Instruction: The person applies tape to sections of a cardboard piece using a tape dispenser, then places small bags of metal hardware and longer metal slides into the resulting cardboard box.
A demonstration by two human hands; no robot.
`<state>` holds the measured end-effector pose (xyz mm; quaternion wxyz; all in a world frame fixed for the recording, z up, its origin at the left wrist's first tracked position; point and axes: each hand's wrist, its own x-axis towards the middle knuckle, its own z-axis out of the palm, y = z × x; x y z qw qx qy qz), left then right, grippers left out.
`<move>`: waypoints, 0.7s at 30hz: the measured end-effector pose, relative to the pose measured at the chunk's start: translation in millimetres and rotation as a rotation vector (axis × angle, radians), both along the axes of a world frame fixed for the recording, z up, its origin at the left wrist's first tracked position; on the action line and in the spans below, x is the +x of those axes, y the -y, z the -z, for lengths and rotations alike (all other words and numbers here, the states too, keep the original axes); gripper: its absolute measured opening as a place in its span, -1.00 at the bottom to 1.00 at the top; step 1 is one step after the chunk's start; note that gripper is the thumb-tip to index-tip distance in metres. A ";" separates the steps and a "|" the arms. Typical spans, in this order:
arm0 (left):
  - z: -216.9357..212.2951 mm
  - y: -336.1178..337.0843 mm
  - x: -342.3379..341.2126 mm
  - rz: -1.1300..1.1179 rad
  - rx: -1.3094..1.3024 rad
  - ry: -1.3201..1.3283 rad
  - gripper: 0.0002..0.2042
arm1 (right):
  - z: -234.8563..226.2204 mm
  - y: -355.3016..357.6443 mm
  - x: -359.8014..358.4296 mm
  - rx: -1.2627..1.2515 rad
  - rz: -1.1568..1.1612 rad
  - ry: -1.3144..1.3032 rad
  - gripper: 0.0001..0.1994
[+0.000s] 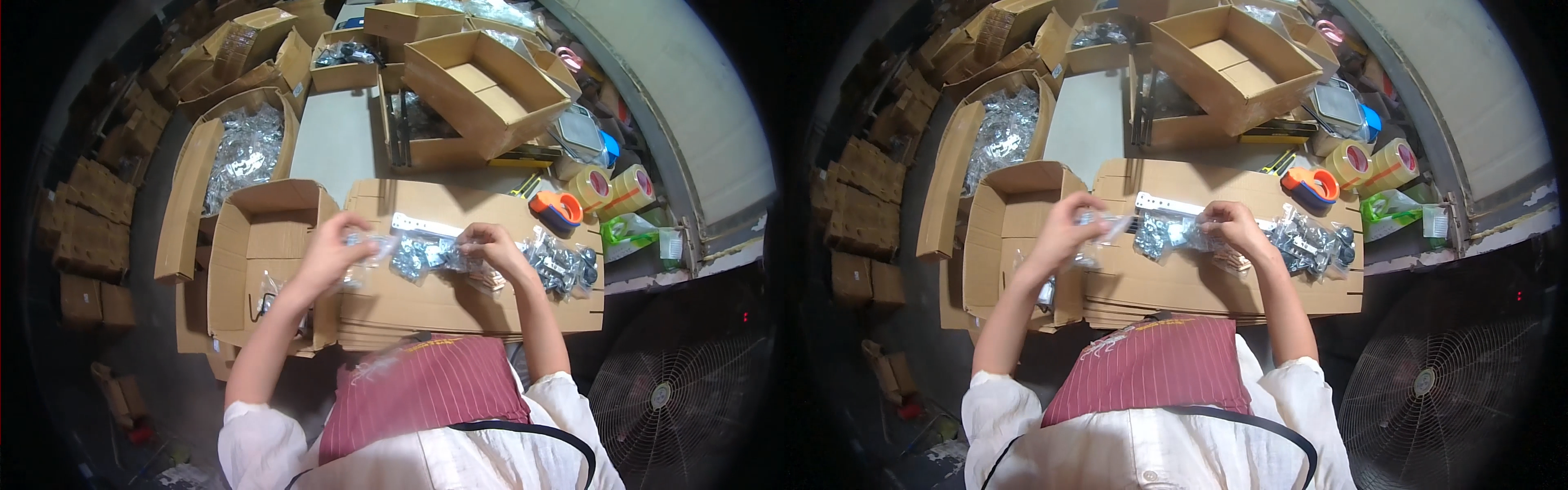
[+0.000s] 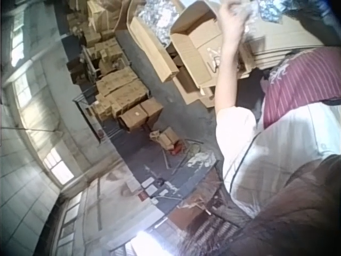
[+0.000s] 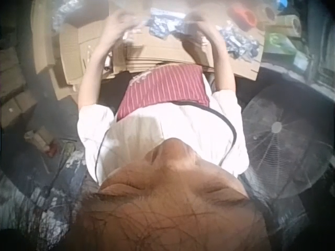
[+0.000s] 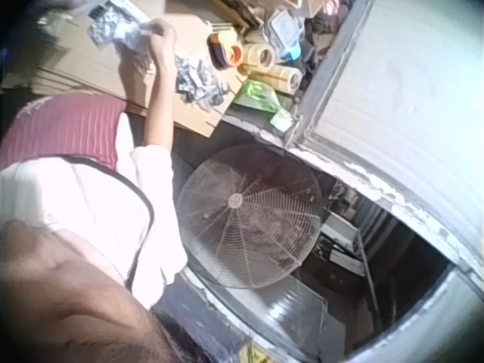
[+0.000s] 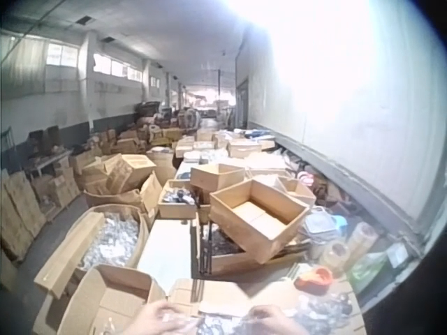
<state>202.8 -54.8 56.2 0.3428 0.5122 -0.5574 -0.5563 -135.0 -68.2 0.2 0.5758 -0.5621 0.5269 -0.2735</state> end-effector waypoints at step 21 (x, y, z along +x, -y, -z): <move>33.3 51.7 -33.4 -0.198 -0.610 0.395 -0.54 | 44.8 -40.4 53.6 -1.053 -0.314 -0.680 -0.34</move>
